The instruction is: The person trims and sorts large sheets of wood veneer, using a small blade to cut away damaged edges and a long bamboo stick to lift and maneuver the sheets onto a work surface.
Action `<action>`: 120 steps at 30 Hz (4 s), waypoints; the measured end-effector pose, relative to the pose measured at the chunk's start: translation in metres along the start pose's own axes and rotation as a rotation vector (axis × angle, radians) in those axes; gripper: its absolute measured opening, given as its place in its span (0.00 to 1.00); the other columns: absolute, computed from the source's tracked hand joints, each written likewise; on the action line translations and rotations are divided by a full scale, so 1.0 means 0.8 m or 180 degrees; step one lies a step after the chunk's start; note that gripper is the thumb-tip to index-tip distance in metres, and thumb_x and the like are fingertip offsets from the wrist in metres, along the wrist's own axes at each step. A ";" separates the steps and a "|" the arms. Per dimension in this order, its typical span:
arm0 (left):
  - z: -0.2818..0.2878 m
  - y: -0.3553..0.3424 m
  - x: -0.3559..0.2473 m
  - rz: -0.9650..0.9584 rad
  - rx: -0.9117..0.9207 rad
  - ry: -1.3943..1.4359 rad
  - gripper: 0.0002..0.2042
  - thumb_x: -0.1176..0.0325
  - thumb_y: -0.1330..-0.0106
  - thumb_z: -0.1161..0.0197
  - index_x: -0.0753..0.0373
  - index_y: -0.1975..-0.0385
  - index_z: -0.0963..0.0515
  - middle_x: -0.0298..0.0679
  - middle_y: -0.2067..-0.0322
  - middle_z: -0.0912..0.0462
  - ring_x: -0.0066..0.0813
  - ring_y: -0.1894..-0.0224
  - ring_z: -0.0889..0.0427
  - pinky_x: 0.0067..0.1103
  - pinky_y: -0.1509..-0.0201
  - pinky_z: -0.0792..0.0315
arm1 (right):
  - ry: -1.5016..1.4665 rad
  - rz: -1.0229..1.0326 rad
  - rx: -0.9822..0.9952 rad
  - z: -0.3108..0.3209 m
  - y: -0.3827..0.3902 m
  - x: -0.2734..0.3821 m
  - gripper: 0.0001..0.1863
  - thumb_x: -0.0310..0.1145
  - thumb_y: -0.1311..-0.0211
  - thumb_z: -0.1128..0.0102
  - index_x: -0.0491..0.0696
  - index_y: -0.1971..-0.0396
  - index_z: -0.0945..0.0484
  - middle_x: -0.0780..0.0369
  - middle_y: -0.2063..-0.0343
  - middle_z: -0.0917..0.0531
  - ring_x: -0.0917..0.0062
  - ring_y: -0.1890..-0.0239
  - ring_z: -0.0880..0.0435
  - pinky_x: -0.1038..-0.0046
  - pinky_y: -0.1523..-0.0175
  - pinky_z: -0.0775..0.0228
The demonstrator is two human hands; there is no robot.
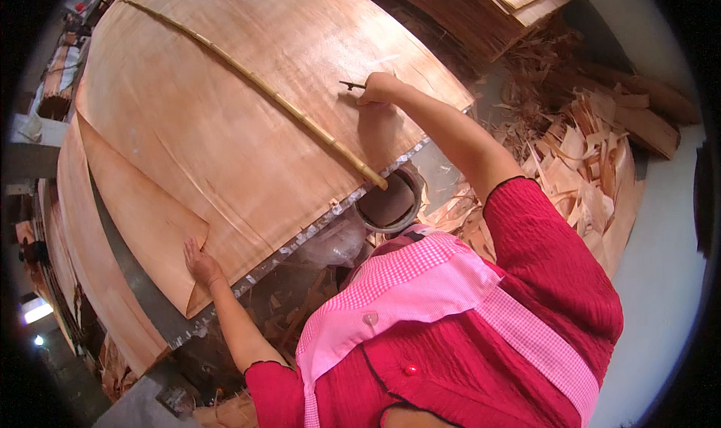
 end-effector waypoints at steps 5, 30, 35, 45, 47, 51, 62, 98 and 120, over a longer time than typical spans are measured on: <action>0.001 -0.009 -0.017 0.0577 0.0235 0.0121 0.16 0.75 0.44 0.53 0.63 0.55 0.28 0.48 0.52 0.31 0.42 0.48 0.33 0.27 0.44 0.40 | -0.0981 0.0207 0.0661 0.004 -0.015 -0.022 0.19 0.45 0.59 0.38 0.44 0.92 0.25 0.63 0.92 0.26 0.79 0.90 0.29 0.78 0.83 0.37; 0.002 0.010 -0.034 0.0762 -0.0036 -0.0097 0.18 0.73 0.42 0.56 0.56 0.50 0.32 0.38 0.48 0.33 0.35 0.45 0.36 0.29 0.46 0.39 | -0.2417 0.0115 0.0251 0.003 0.020 -0.027 0.15 0.42 0.54 0.37 0.45 0.80 0.25 0.65 0.87 0.26 0.82 0.85 0.28 0.79 0.82 0.38; -0.012 0.014 -0.018 0.0732 -0.0032 -0.0091 0.18 0.71 0.42 0.55 0.55 0.49 0.33 0.37 0.47 0.34 0.33 0.43 0.38 0.31 0.45 0.41 | -0.0341 -0.0230 -0.0381 -0.003 0.009 -0.018 0.27 0.53 0.67 0.33 0.39 0.83 0.23 0.57 0.85 0.23 0.73 0.83 0.25 0.74 0.76 0.33; 0.026 0.000 -0.040 0.1537 0.0059 0.1671 0.19 0.66 0.44 0.51 0.59 0.50 0.33 0.43 0.51 0.31 0.37 0.49 0.33 0.31 0.46 0.41 | -0.0717 -0.0278 -0.1060 -0.053 0.086 0.023 0.17 0.44 0.54 0.40 0.46 0.71 0.24 0.53 0.73 0.21 0.65 0.69 0.21 0.66 0.65 0.31; 0.018 -0.003 -0.011 0.0992 0.0154 0.0160 0.22 0.64 0.46 0.45 0.59 0.50 0.34 0.41 0.55 0.27 0.37 0.52 0.30 0.36 0.49 0.40 | -0.0536 0.0398 -0.1121 -0.069 0.134 0.107 0.18 0.41 0.56 0.39 0.48 0.65 0.28 0.54 0.76 0.22 0.62 0.72 0.23 0.65 0.68 0.33; 0.074 -0.066 -0.017 0.0501 -0.0577 0.0507 0.14 0.65 0.42 0.49 0.61 0.58 0.27 0.41 0.63 0.23 0.37 0.58 0.26 0.26 0.53 0.34 | -0.0439 0.0532 -0.0658 -0.108 0.116 0.121 0.11 0.32 0.56 0.42 0.49 0.70 0.29 0.54 0.78 0.24 0.63 0.74 0.24 0.65 0.70 0.34; 0.152 -0.068 -0.024 -0.0408 -0.1209 0.1235 0.16 0.76 0.47 0.49 0.61 0.57 0.28 0.44 0.60 0.24 0.38 0.58 0.25 0.27 0.55 0.30 | -0.1363 0.1752 0.0178 -0.182 0.249 0.367 0.18 0.41 0.54 0.42 0.45 0.65 0.30 0.51 0.77 0.23 0.56 0.73 0.23 0.63 0.67 0.32; 0.210 0.145 -0.324 0.0901 -0.0285 0.3105 0.13 0.74 0.45 0.47 0.62 0.61 0.41 0.39 0.79 0.29 0.28 0.83 0.28 0.25 0.78 0.32 | -0.3762 0.1271 0.1561 -0.075 0.244 0.250 0.18 0.43 0.41 0.54 0.45 0.57 0.35 0.53 0.77 0.24 0.69 0.80 0.23 0.66 0.78 0.31; 0.124 0.180 -0.758 0.3336 0.2870 0.7577 0.43 0.37 0.50 0.51 0.70 0.45 0.50 0.50 0.46 0.43 0.46 0.43 0.42 0.42 0.41 0.45 | -0.5796 0.0229 0.1640 0.201 0.127 -0.413 0.08 0.36 0.45 0.47 0.50 0.77 0.33 0.69 0.88 0.31 0.88 0.92 0.39 0.82 0.87 0.49</action>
Point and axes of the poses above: each hand's wrist, its own y-axis away from the middle knuckle, its own z-axis out of the back of the hand, x = y × z, the point moved 2 cm from there along -y, towards the middle knuckle
